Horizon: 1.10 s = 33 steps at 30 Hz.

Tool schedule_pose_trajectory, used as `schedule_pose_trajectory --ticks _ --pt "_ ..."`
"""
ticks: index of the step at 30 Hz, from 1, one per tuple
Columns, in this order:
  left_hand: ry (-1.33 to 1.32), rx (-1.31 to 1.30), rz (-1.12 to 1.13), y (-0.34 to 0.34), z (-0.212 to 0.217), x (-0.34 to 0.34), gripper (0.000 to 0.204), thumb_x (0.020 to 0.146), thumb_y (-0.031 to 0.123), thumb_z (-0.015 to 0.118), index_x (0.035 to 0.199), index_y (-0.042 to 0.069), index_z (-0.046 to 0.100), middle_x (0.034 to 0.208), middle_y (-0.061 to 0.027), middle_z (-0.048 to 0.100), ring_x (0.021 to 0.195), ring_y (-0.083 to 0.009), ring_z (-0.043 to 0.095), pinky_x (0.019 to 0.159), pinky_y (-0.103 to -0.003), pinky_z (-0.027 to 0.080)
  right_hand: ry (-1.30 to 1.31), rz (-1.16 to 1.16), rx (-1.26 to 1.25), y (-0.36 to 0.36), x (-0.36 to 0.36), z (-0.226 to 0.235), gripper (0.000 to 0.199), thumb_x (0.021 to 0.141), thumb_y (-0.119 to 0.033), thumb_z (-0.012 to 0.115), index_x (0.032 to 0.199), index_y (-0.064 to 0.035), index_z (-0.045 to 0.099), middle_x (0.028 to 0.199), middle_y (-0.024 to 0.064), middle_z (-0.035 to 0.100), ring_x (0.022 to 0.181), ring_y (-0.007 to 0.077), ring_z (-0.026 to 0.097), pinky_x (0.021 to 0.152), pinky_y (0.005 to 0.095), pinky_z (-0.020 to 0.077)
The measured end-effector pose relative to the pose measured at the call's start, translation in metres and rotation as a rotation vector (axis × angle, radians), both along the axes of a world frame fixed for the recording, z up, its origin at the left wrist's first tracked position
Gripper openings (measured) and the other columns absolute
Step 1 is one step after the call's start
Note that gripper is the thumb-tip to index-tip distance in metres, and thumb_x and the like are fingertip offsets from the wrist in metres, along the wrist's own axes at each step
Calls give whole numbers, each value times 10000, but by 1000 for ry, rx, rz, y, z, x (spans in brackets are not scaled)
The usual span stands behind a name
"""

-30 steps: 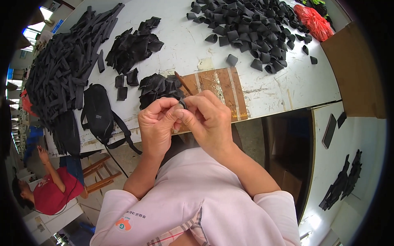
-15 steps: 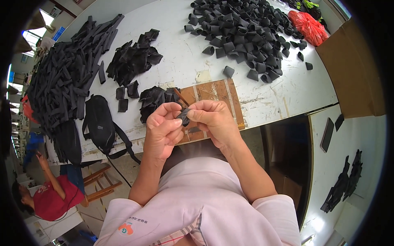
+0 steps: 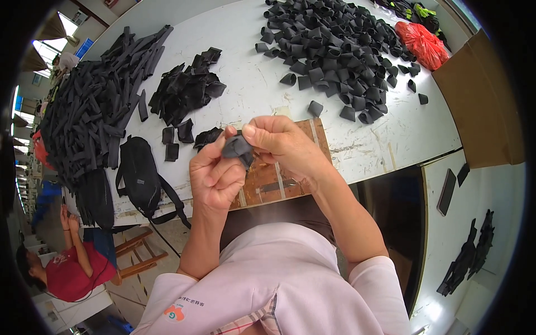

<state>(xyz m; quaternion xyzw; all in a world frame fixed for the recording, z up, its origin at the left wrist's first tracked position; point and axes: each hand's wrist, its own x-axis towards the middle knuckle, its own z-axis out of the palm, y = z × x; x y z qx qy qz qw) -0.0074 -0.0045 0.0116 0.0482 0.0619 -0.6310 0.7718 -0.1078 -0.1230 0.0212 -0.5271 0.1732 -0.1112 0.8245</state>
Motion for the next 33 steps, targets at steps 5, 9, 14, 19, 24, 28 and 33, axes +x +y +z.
schedule_pose_trajectory --ticks 5,9,14,19,24,28,33 --pt "-1020 425 303 1 -1 -16 222 830 48 513 1037 -31 499 771 -54 580 526 -57 477 454 -155 357 37 -48 -183 2 -9 -18 316 847 -315 551 765 -10 548 619 -22 452 542 47 391 464 180 308" --pt "-1706 291 589 -8 12 -14 269 799 42 564 1049 -43 512 892 -105 584 872 -158 544 798 -251 401 -33 -441 -638 13 -17 -10 294 809 -260 602 901 16 558 733 51 528 658 105 511 514 202 402" --pt "-1199 222 618 -8 6 -19 74 810 8 547 871 -10 587 845 -70 587 757 -141 543 722 -253 431 -155 -425 -894 24 -15 5 257 703 -128 688 920 -41 581 760 77 539 697 170 539 525 265 439" --pt "-621 162 489 0 3 -13 97 857 108 520 877 22 559 900 -93 565 872 -172 506 824 -312 381 -191 -557 -1197 25 -9 3 210 636 -70 697 814 -35 591 723 73 539 617 205 514 493 296 417" --pt "-815 211 583 0 0 -16 95 859 100 518 886 17 555 899 -90 563 853 -156 501 826 -307 381 -192 -583 -1336 25 -9 11 187 649 -58 683 808 -33 586 709 63 540 625 200 515 492 297 416" --pt "-945 260 636 1 -2 -17 78 849 82 530 867 10 553 897 -92 567 847 -148 503 831 -282 388 -192 -494 -1392 21 -9 11 181 650 -45 672 807 -26 584 689 57 522 599 207 489 482 301 401" --pt "-884 258 604 2 -12 -19 56 838 57 538 830 4 551 878 -95 570 833 -155 508 832 -281 392 -169 -453 -1276 19 -10 -8 125 674 8 641 792 0 605 654 69 539 578 190 474 502 269 387"
